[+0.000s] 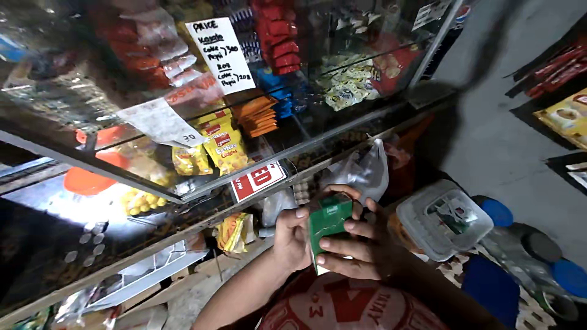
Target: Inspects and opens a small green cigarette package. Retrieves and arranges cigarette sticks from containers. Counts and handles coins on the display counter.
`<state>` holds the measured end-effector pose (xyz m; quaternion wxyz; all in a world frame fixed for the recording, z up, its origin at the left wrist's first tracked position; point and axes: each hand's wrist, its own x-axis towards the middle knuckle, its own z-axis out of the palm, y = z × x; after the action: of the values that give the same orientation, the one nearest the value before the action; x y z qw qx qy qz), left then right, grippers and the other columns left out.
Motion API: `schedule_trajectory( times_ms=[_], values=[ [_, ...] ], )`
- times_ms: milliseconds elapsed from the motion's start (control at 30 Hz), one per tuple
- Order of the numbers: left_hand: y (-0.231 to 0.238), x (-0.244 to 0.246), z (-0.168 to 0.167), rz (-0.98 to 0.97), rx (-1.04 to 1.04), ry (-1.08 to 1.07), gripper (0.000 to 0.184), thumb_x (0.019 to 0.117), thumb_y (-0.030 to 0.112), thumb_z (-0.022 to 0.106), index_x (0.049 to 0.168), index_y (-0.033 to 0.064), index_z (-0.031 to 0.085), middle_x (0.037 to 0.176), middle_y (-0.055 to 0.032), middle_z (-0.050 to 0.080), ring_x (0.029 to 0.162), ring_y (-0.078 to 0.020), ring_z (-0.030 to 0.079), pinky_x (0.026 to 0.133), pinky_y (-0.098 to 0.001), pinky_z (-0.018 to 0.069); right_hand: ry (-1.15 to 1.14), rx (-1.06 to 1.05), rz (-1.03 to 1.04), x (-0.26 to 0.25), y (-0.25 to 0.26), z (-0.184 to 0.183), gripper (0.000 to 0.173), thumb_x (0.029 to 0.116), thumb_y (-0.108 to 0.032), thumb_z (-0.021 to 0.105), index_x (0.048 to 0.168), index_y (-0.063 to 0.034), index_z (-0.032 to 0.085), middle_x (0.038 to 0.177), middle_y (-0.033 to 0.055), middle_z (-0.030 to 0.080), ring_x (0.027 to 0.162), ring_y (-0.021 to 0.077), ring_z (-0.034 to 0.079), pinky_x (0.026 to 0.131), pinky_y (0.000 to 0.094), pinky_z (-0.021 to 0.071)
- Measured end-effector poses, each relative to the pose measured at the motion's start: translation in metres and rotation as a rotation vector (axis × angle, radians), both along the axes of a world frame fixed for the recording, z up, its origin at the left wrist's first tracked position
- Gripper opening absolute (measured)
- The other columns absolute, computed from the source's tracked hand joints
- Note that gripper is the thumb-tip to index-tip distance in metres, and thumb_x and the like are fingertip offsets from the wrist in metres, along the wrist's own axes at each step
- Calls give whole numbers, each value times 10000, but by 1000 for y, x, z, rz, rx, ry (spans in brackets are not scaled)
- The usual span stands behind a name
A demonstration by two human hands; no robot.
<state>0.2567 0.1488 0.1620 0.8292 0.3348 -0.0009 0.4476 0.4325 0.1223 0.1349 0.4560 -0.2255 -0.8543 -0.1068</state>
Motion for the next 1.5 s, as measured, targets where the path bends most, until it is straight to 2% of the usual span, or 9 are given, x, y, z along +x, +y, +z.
schedule_trajectory(
  times_ms=[67,233,533,733,900,1000,1233,1333,1500],
  values=[
    [-2,11,1,-31,83,27,689,859,607,677,1328,104,637,1131,-8,691,1006,-84,659,897,-252,542,95,-78,10,7,-3,-2,287,1051,-277,558,1338,-294,561,1391,-96,516,1437,91,351,1265,424,118],
    [-29,16,22,-64,174,152,250,1001,177,629,1229,239,712,1113,121,731,1010,40,666,917,-166,537,391,-319,228,19,-15,-7,409,1063,-201,549,1458,-269,470,1625,-86,329,1515,74,279,1257,331,242],
    [-39,41,28,-140,222,64,251,1034,180,574,1274,206,641,1095,143,686,1024,66,620,921,-154,497,535,-402,401,34,-22,20,255,1077,-211,518,1327,-170,549,1259,-36,629,1291,38,541,1247,357,263],
    [-42,54,9,-113,192,-5,333,991,138,598,1319,197,600,1105,105,663,1005,3,621,888,-207,512,523,-316,228,40,-16,12,193,1054,-279,574,1234,-210,594,1246,-56,596,1261,35,539,1243,391,251],
    [-40,30,31,-1,229,165,406,975,403,637,1360,278,617,1282,165,669,1183,77,588,1019,-147,466,199,-110,-98,50,-5,15,435,1001,-432,621,1418,-435,499,1597,-169,328,1544,89,180,1284,437,116],
    [-10,44,41,112,281,56,614,956,518,606,1475,198,527,1360,-38,612,1212,-162,604,1034,-337,500,144,-33,-43,47,0,25,455,977,-416,668,1399,-359,509,1531,-114,406,1515,131,255,1268,445,169],
    [5,37,44,47,144,34,528,911,453,711,1324,135,627,958,42,678,839,-56,657,777,-228,548,287,-112,36,35,17,17,422,985,-424,656,1382,-354,529,1613,-120,329,1554,152,200,1280,424,199],
    [-2,43,43,-44,51,-79,189,950,252,663,1110,163,709,905,66,701,835,-56,679,786,-245,550,539,-321,303,20,21,13,588,978,-376,673,1511,-311,433,1619,-95,374,1490,100,360,1214,317,356],
    [-10,50,43,-72,87,-155,150,967,235,623,1089,228,711,900,137,693,860,14,663,792,-185,529,628,-417,556,11,15,28,470,1034,-173,588,1490,-211,478,1503,-77,527,1369,45,495,1165,252,395]
  ],
)
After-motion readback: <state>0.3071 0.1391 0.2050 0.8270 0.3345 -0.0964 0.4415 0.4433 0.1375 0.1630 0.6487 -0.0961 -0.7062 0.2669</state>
